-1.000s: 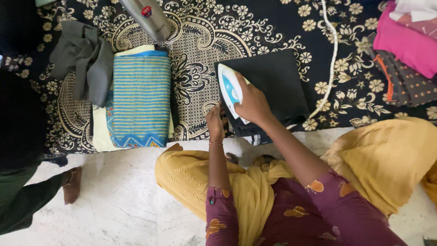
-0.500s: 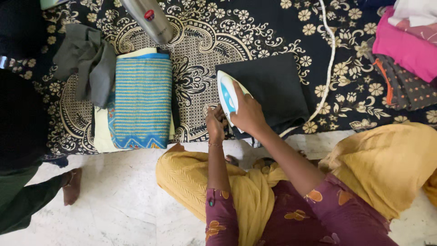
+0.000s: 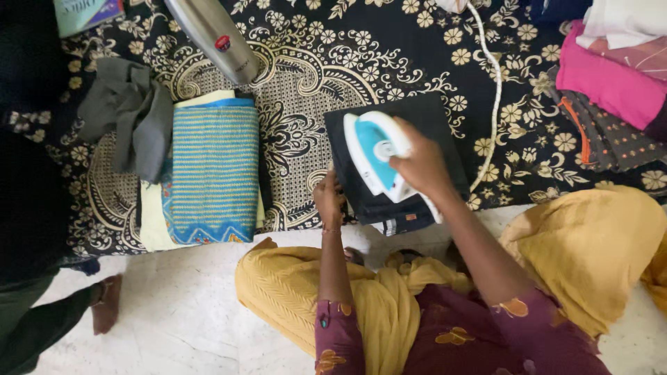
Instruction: The person irons a pair of black shorts with white stripes while sitting on the floor. They use a blue and white iron to smooth the fabric, adjusting the garment with their hands before folding it.
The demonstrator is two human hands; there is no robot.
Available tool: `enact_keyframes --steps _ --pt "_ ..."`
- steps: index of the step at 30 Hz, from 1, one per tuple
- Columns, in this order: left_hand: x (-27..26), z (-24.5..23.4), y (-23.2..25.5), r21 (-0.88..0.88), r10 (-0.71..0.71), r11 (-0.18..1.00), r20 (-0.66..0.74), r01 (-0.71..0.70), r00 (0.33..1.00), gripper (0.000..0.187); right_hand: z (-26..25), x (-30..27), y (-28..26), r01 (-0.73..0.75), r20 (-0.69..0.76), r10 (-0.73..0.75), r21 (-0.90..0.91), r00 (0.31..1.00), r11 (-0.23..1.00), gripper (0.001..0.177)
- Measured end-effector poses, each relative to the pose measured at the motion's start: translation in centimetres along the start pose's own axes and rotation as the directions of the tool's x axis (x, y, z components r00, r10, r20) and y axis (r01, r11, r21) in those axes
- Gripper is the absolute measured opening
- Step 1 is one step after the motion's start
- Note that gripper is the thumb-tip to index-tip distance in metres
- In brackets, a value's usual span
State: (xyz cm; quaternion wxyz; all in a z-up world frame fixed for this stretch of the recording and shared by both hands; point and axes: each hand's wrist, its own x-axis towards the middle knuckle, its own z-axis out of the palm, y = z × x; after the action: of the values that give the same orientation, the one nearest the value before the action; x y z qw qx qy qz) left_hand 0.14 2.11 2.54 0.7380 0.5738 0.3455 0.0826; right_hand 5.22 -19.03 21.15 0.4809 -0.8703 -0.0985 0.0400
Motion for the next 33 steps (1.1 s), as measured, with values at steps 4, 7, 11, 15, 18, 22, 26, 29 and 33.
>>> enact_keyframes --steps 4,7,11,15,18,22,26,29,33 --pt "-2.1 1.4 2.4 0.442 0.187 0.887 -0.085 -0.131 0.979 0.050 -2.3 -2.3 1.4 0.153 -0.098 -0.191 -0.307 0.977 0.939 0.085" --pt "-2.9 2.1 3.3 0.490 0.310 0.838 -0.067 -0.240 0.948 0.047 -2.1 -3.2 2.7 0.060 -0.103 -0.112 -0.415 0.988 0.908 0.091" --pt "-2.7 2.3 2.6 0.447 0.385 0.833 -0.045 -0.326 0.922 0.042 -1.0 -1.8 3.5 0.035 -0.145 -0.131 -0.529 0.981 0.848 0.088" --pt "-2.7 2.3 2.3 0.389 0.379 0.859 -0.047 -0.333 0.924 0.042 -1.4 -0.9 3.1 0.015 -0.145 -0.111 -0.543 0.983 0.840 0.089" --pt "-2.6 2.4 2.4 0.450 0.388 0.835 -0.078 -0.315 0.918 0.042 -1.9 -3.4 3.5 -0.055 -0.167 -0.043 -0.542 0.985 0.839 0.090" --pt "-2.4 2.5 2.3 0.318 0.367 0.886 -0.031 -0.339 0.930 0.034 -3.4 -3.6 5.0 -0.156 -0.246 0.017 -0.560 0.969 0.814 0.089" --pt "-3.0 2.2 2.6 0.458 0.341 0.843 -0.047 -0.283 0.939 0.036 -4.7 1.0 6.4 -0.136 -0.298 -0.023 -0.501 0.954 0.855 0.086" --pt "-3.4 2.3 3.2 0.449 0.374 0.837 -0.047 -0.315 0.926 0.036 -6.0 2.4 6.5 -0.135 -0.263 0.017 -0.437 0.965 0.889 0.084" --pt "-3.5 2.7 3.2 0.369 0.362 0.876 -0.075 -0.311 0.929 0.039 -7.6 -0.4 6.5 -0.135 -0.191 0.068 -0.364 0.979 0.922 0.087"
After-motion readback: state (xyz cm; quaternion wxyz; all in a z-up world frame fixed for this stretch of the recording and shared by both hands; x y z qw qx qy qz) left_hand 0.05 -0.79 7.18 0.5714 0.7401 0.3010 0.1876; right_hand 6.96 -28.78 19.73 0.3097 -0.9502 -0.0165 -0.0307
